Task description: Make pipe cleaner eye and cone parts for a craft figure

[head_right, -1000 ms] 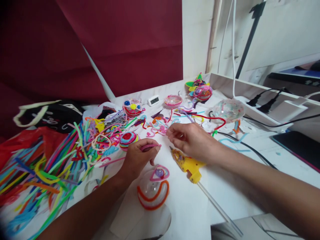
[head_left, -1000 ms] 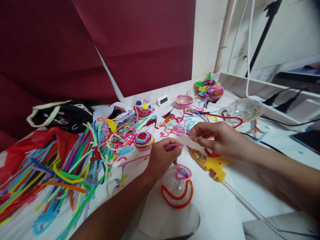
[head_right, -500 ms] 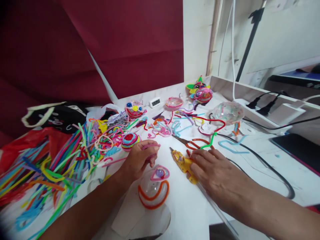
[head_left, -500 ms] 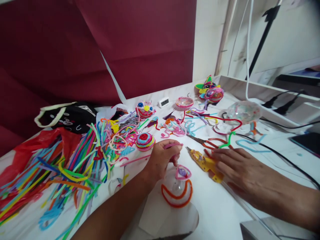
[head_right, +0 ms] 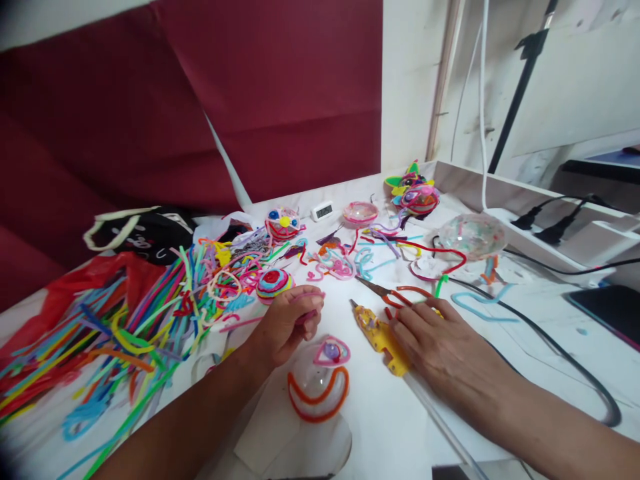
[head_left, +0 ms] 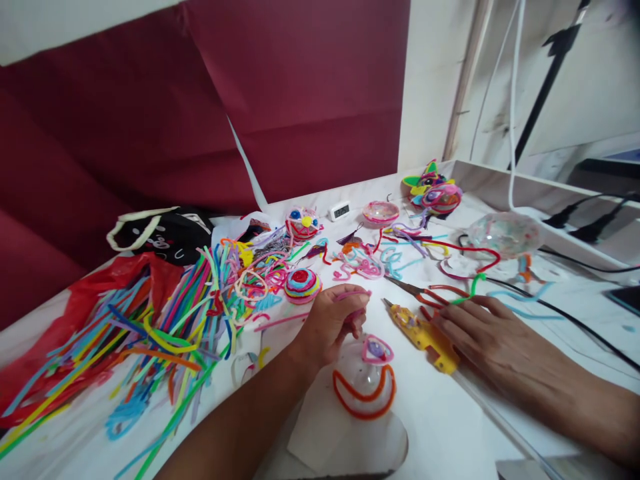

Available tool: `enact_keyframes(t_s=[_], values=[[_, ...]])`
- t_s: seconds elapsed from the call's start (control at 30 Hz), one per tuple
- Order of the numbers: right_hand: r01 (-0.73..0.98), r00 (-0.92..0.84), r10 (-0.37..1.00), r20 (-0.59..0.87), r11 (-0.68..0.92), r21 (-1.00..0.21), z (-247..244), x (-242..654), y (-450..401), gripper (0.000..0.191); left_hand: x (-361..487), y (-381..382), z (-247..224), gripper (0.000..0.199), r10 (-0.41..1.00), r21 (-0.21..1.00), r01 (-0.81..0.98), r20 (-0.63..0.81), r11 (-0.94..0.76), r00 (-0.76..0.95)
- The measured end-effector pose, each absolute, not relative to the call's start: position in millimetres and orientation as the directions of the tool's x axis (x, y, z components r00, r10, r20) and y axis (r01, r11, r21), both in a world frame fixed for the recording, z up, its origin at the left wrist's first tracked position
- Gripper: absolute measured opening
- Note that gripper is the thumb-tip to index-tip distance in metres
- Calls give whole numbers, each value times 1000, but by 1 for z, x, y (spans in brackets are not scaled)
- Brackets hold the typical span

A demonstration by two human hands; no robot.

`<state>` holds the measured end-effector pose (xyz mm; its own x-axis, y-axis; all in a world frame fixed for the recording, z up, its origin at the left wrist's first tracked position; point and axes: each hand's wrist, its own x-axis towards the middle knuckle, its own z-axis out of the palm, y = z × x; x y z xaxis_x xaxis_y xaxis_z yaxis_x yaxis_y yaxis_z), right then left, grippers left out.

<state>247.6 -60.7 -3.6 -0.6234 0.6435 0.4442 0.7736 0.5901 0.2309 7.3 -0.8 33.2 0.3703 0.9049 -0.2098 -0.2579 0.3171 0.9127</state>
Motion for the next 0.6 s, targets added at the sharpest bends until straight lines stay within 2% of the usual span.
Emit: enact_keyframes(t_s=[0.1, 0.3, 0.37, 0.47, 0.53, 0.6], values=[[753, -657, 660, 366, 600, 269, -7, 248, -58, 28, 6, 2, 30, 14, 902, 907, -273, -202, 319, 382], [719, -689, 593, 417, 633, 286, -7, 250, -56, 32, 5, 6, 26, 14, 931, 938, -236, -173, 256, 323], [709, -689, 575, 441, 662, 245, -2, 250, -56, 32, 5, 7, 24, 14, 946, 956, -207, -144, 209, 290], [724, -645, 612, 458, 681, 109, 5, 255, -59, 36, 4, 8, 22, 14, 957, 976, -167, -90, 140, 275], [761, -586, 656, 476, 647, 44, 4, 262, -62, 45, 4, 9, 20, 14, 961, 985, -143, -50, 92, 272], [819, -503, 684, 528, 572, 40, 2, 270, -65, 57, 3, 9, 19, 14, 963, 991, -119, -22, 56, 268]])
